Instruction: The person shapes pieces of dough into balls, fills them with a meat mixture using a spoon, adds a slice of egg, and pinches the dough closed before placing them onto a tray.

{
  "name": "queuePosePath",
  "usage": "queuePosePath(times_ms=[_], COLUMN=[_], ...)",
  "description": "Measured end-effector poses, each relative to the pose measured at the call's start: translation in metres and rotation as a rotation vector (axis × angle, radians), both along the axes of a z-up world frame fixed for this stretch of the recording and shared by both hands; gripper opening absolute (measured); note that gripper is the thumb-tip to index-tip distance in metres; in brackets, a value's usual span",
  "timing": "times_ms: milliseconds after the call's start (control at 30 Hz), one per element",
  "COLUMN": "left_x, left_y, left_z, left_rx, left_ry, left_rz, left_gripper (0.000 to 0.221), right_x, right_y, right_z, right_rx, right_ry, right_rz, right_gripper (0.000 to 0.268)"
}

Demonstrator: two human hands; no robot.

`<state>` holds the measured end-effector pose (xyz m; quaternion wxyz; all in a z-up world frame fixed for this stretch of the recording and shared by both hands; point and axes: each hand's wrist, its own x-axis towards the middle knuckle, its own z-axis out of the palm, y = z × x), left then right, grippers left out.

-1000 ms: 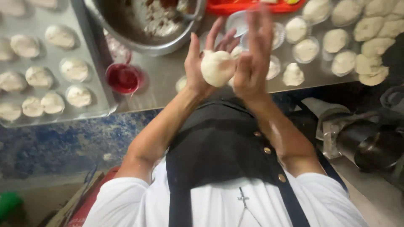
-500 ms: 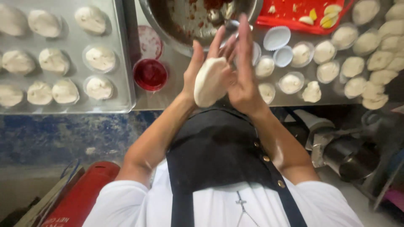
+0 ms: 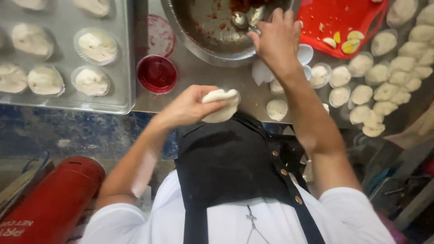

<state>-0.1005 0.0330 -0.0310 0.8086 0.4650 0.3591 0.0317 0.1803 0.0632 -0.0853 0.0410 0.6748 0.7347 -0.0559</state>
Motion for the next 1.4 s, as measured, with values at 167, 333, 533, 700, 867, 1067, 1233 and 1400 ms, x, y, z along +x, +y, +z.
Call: queuePosePath(times_ms=[167,333,533,700,867,1067,1233,1400], left_x=[0.016,0.03,0.055,0.054,0.054,0.041,0.067,0.095], left_y=[-0.019,-0.014,0.006,0.002,0.001,0.0,0.004,0.044], left_z=[-0.021,-0.065,-0.114,-0.128,-0.136,-0.124,-0.123,-0.156], left_rx=[-0.025,0.046,0.016,-0.046,-0.059,-0.027,-0.777,-0.652], left_ry=[-0.163,-0.155,-0.069,-0.127,-0.162,-0.168,-0.657,-0.795], left_rz=[0.276,0.291,0.344,0.386,0.399,0.288,0.718,0.915], left_gripper=[0.03,0.037,0.033,0.035,0.035,0.047,0.051,0.04], right_x=[0.024,0.034,0.014,0.009,0.01,0.048,0.051,0.008], right_y=[0.007,0.001,0.005,0.005,0.004,0.007,-0.033,-0.064], right_z=[-0.031,-0.022,-0.072,-0.053,-0.017,0.021,0.047,0.036], right_rx=[-0.01,-0.026,0.01,-0.264,-0.424,-0.672,-0.385,0.103], right_ry=[0.051,0.001,-0.096,-0.094,0.198,0.783,0.865,0.223], right_rz=[0.074,-0.044,0.047,0.05,0.051,-0.26,-0.161,0.148], right_gripper=[0.022,0.021,0.041,0.028,0.03,0.031,0.029,0.041])
